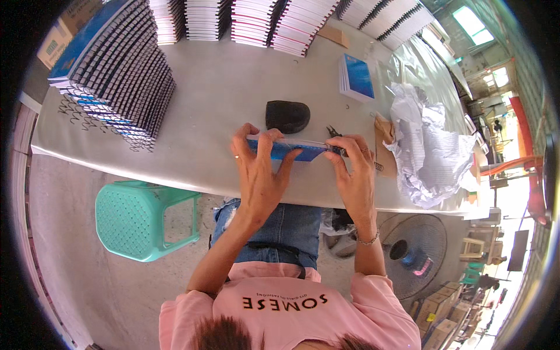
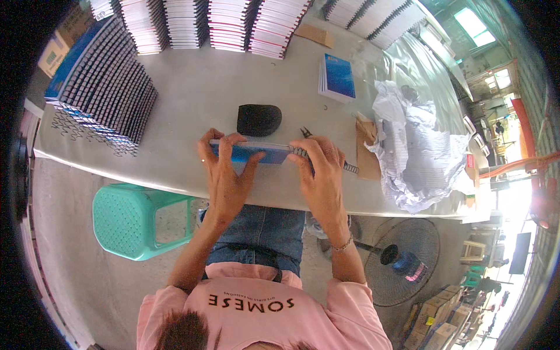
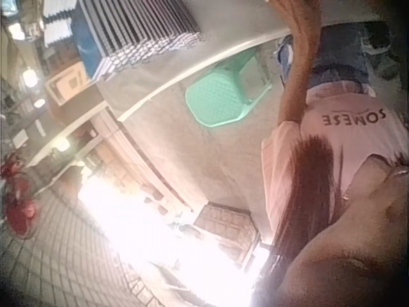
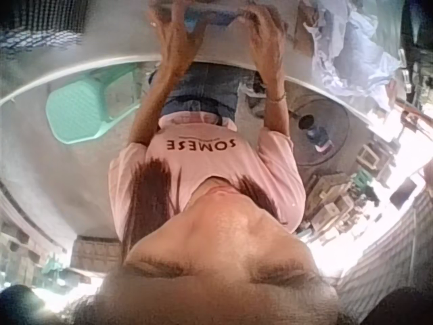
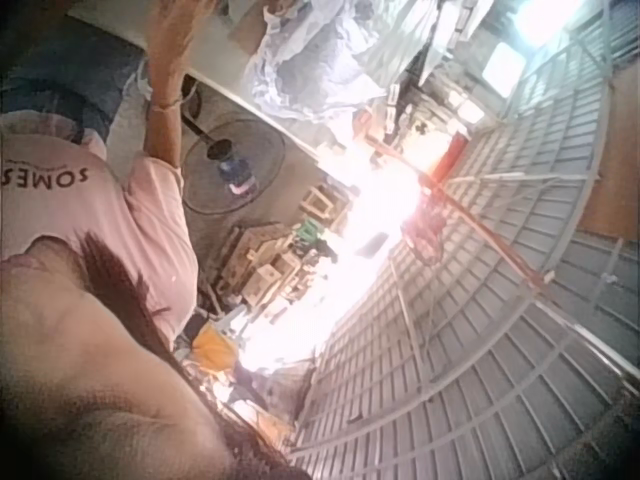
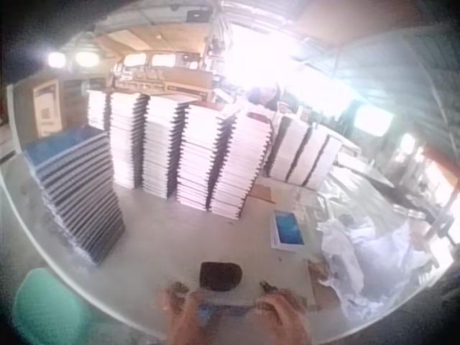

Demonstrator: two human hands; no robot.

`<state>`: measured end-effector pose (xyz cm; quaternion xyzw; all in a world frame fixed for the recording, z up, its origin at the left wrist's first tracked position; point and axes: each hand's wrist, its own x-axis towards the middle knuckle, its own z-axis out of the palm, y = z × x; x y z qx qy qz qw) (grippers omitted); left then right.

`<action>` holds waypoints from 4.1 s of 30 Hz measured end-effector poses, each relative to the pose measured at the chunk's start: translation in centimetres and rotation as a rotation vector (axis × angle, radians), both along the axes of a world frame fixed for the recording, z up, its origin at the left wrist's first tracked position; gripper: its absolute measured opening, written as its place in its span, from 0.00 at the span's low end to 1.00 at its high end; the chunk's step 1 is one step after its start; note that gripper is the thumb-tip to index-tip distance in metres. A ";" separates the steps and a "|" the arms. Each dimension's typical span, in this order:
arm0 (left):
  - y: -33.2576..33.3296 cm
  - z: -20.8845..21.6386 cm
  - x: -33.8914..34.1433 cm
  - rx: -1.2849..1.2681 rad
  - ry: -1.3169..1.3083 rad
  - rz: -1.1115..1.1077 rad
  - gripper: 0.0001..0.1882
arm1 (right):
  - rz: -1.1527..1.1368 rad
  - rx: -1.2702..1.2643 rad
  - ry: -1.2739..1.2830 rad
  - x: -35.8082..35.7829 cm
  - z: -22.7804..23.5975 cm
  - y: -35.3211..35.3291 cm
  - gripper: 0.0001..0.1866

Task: The person manually inserts metal spiral coils into the punched holes of small blue notebook covers and paper blocks, then uses pliers to trim and secure the ends of the wire.

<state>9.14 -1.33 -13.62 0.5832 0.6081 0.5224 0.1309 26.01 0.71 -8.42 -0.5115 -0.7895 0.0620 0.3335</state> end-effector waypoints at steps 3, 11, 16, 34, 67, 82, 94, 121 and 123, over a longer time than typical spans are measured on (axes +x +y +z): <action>-0.1 -0.5 0.1 -0.003 -0.049 -0.018 0.23 | -0.045 -0.136 0.130 -0.4 0.2 -0.2 0.10; -0.2 -0.5 0.4 0.025 -0.091 -0.020 0.21 | 0.031 -0.017 -0.044 0.3 0.1 0.3 0.11; -0.2 -1.0 0.4 0.025 -0.109 -0.027 0.21 | 0.020 -0.112 0.036 -0.4 0.8 0.1 0.11; -0.3 -1.2 0.6 0.026 -0.086 -0.012 0.20 | 0.056 -0.058 -0.071 0.0 -0.1 0.2 0.12; 0.0 -1.3 -0.1 0.081 -0.122 -0.064 0.22 | 0.140 -0.011 -0.216 -1.7 0.8 0.7 0.06; -0.1 0.5 -8.9 0.049 -0.107 -0.286 0.25 | 0.183 -0.107 -0.164 -5.1 -4.3 6.2 0.31; 0.4 -0.5 -7.9 0.053 -0.140 -0.268 0.31 | 0.658 -0.909 0.411 1.1 0.4 4.5 0.19; 0.9 -0.4 -7.8 -0.002 -0.261 -0.433 0.30 | 0.496 -0.852 0.589 0.5 -1.9 2.1 0.16; 0.9 -0.4 -7.8 -0.015 -0.273 -0.442 0.30 | 0.448 -0.739 0.462 0.5 -1.4 1.5 0.17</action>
